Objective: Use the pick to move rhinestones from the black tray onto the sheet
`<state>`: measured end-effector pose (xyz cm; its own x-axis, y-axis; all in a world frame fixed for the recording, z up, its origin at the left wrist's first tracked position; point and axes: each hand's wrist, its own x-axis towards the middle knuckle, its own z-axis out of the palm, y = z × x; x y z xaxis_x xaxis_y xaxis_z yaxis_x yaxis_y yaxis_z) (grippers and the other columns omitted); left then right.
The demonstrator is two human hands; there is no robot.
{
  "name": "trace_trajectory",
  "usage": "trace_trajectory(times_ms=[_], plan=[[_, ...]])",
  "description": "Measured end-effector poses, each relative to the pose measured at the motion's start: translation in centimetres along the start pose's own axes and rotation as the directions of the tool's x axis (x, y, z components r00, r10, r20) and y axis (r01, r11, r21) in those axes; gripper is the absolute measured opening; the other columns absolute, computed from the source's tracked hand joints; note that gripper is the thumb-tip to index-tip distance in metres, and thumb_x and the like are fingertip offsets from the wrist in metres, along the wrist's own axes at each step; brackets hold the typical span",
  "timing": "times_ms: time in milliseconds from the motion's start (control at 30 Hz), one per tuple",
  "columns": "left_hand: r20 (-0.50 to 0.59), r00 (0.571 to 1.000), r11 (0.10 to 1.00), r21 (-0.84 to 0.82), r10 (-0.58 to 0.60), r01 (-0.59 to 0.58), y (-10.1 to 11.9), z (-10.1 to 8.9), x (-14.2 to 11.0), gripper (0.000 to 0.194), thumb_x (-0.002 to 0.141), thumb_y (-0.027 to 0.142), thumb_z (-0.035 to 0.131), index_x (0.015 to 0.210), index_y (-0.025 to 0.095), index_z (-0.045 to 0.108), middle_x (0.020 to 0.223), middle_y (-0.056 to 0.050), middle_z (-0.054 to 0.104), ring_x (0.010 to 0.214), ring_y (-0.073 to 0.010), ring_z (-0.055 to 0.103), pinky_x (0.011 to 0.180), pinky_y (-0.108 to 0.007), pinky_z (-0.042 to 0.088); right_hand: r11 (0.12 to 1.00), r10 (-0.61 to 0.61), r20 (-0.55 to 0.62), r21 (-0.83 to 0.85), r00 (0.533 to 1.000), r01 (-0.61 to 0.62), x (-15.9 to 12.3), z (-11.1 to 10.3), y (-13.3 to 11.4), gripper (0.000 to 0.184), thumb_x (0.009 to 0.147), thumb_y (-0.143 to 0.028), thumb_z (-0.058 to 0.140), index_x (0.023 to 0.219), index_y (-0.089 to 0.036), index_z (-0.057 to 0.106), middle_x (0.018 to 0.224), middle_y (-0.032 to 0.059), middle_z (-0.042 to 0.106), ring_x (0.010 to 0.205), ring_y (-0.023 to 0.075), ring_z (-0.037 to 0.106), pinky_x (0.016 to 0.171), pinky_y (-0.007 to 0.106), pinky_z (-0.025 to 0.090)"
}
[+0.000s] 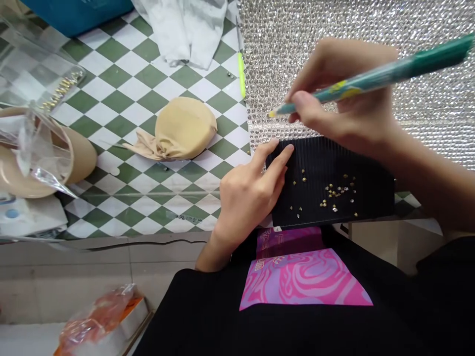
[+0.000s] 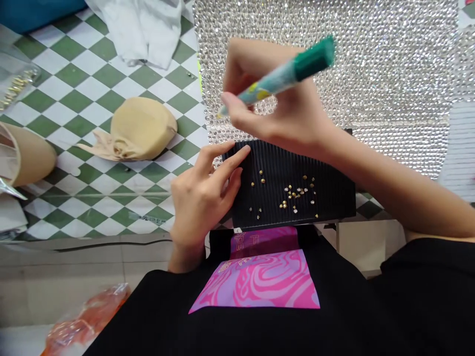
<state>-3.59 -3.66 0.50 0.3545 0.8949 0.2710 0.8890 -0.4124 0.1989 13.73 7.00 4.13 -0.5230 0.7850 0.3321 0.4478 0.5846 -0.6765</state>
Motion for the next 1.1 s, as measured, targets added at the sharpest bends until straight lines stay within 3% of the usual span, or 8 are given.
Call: trace_trajectory(times_ms=[133,567,767,933,1033,1100], plan=[[-0.018,1.0,1.0,-0.007,0.012,-0.013,-0.1,0.1,-0.1,0.037,0.1,0.022,0.044,0.13,0.027,0.067,0.127,-0.004,0.072,0.063,-0.0127,0.065,0.058,-0.029,0.049,1.0,-0.028,0.109,0.001,0.994,0.028,1.6,1.6,0.3,0.014,0.09,-0.022,0.057,0.081,-0.011,0.059,0.076,-0.0051,0.061,0.069,0.0003,0.054,0.063,0.013,0.041],[0.029,1.0,0.999,-0.04,0.005,-0.004,-0.2,0.1,-0.4,0.041,0.102,0.022,0.039,0.134,0.028,0.064,0.131,-0.006,0.069,0.069,-0.014,0.069,0.06,-0.03,0.05,1.0,-0.023,0.145,0.003,0.989,0.023,1.5,2.6,1.0,0.01,0.088,-0.018,0.059,0.08,-0.012,0.06,0.075,-0.0061,0.061,0.068,0.0006,0.052,0.064,0.013,0.038],[0.191,0.981,0.999,-0.026,0.045,-0.04,-0.4,-1.0,-0.3,0.048,0.104,0.043,0.034,0.146,0.027,0.052,0.143,-0.01,0.061,0.08,-0.0172,0.071,0.066,-0.03,0.052,0.999,-0.021,0.059,0.033,0.998,0.019,1.4,1.4,0.5,0.014,0.094,-0.023,0.055,0.084,-0.014,0.059,0.08,-0.0041,0.062,0.071,0.002,0.058,0.065,0.015,0.045],[0.335,0.939,0.997,-0.03,0.074,-0.068,-0.6,-2.2,-0.1,0.067,0.096,0.06,0.047,0.153,0.025,0.041,0.15,-0.013,0.054,0.082,-0.0202,0.071,0.067,-0.032,0.054,0.997,0.047,-0.047,0.058,0.998,-0.044,-1.3,-1.5,-1.2,0.018,0.095,-0.029,0.059,0.09,-0.013,0.065,0.09,0.0009,0.067,0.075,0.0056,0.065,0.067,0.019,0.054],[0.369,0.924,0.995,-0.042,0.095,-0.086,-0.9,-2.6,0.0,0.084,0.086,0.069,0.055,0.154,0.023,0.039,0.151,-0.014,0.052,0.081,-0.0215,0.07,0.068,-0.034,0.055,0.989,0.143,-0.166,-0.024,0.976,-0.149,-4.7,-3.1,-2.3,0.009,0.091,-0.021,0.062,0.092,-0.015,0.069,0.09,0.0009,0.07,0.07,0.0035,0.063,0.066,0.017,0.055],[0.385,0.916,0.994,-0.042,0.107,-0.099,-1.0,-2.8,0.1,0.086,0.084,0.067,0.06,0.155,0.023,0.037,0.152,-0.014,0.05,0.08,-0.0214,0.071,0.068,-0.034,0.056,0.986,0.163,-0.221,0.016,0.962,-0.163,-7.3,-3.7,-2.5,0.011,0.085,-0.013,0.066,0.094,-0.018,0.072,0.087,0.0004,0.07,0.069,0.0057,0.064,0.062,0.019,0.055]])
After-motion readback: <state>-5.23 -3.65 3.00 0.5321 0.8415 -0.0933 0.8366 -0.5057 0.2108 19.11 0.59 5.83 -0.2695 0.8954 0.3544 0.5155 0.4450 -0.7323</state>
